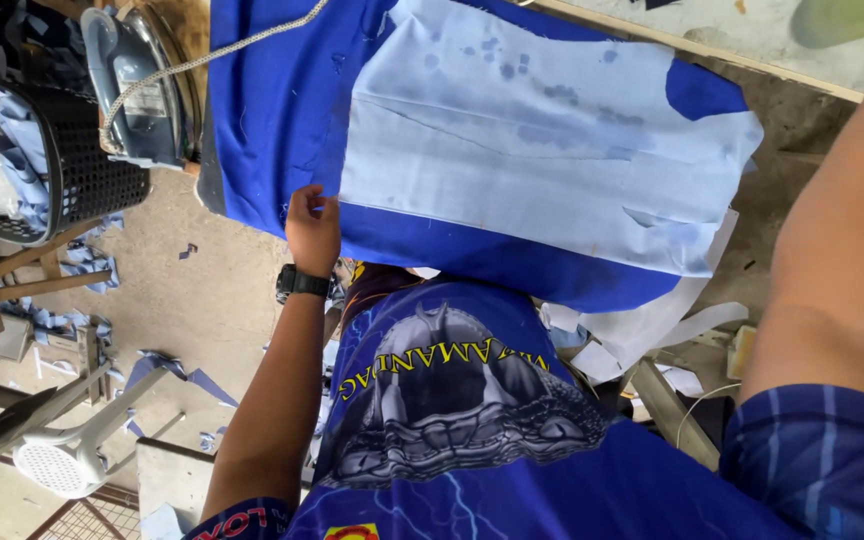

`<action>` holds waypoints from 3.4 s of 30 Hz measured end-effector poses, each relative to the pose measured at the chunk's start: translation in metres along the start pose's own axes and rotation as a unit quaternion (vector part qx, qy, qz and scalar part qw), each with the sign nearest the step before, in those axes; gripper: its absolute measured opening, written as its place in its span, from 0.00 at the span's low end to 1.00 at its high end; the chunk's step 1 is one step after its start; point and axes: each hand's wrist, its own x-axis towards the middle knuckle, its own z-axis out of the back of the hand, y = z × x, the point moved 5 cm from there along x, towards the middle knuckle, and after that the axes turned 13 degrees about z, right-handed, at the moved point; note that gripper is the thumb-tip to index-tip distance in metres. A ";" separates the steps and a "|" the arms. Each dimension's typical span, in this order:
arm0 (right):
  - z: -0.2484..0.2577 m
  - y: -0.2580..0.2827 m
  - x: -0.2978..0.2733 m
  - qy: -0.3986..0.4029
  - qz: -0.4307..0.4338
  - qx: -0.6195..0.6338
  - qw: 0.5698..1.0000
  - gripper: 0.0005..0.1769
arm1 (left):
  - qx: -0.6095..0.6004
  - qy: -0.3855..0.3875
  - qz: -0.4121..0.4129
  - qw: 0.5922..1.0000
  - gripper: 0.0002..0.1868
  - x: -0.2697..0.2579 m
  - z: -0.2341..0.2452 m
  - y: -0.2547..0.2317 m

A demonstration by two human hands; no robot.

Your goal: The person irons a light blue fabric piece on a blue-covered table, repeatedly spraying it with water and smoothing it with an iron. They fold the fabric, iron it again, and then handle a dark blue fabric piece, folding and ironing it as well.

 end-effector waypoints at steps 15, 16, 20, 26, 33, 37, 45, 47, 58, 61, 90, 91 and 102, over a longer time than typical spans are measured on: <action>-0.074 0.467 -0.261 0.387 -0.232 0.270 0.851 0.11 | 0.089 0.504 -0.171 0.842 0.54 -0.144 -0.050 -0.088; -0.077 0.478 -0.270 0.412 -0.263 0.334 0.806 0.23 | 0.081 0.553 -0.148 0.816 0.53 -0.143 -0.040 -0.076; -0.094 0.491 -0.320 0.490 -0.257 0.334 0.763 0.27 | 0.063 0.634 -0.127 0.760 0.49 -0.142 -0.032 -0.022; -0.100 0.529 -0.355 0.600 -0.081 0.082 0.791 0.20 | 0.155 0.643 -0.166 0.731 0.43 -0.122 -0.007 0.030; -0.102 0.540 -0.352 0.616 -0.184 0.102 0.759 0.20 | 0.186 0.477 0.035 0.858 0.50 -0.021 0.033 0.214; -0.090 0.514 -0.359 0.629 -0.194 0.029 0.752 0.33 | 0.269 0.387 0.130 0.872 0.36 0.016 0.057 0.344; -0.047 0.504 -0.368 0.554 -0.235 0.045 0.797 0.16 | 0.475 0.362 -0.267 0.756 0.13 0.016 0.059 0.407; -0.041 0.495 -0.374 0.554 -0.247 0.022 0.795 0.13 | 0.459 0.340 -0.312 0.759 0.12 0.020 0.051 0.398; -0.011 0.461 -0.395 0.496 -0.296 -0.012 0.816 0.15 | 0.173 0.343 0.207 0.900 0.24 0.069 0.040 0.378; -0.004 0.471 -0.386 0.480 -0.310 0.051 0.819 0.27 | 0.169 0.346 0.203 0.900 0.28 0.065 0.051 0.368; 0.110 0.339 -0.335 0.469 -0.387 -0.098 0.788 0.32 | 0.186 0.320 0.203 0.907 0.32 -0.014 -0.045 0.250; 0.109 0.345 -0.329 0.499 -0.367 -0.083 0.781 0.34 | 0.190 0.318 0.202 0.907 0.32 -0.017 -0.047 0.251; 0.064 0.333 -0.317 0.607 -0.171 0.001 0.776 0.21 | 0.132 0.211 0.235 0.940 0.21 -0.035 -0.021 0.227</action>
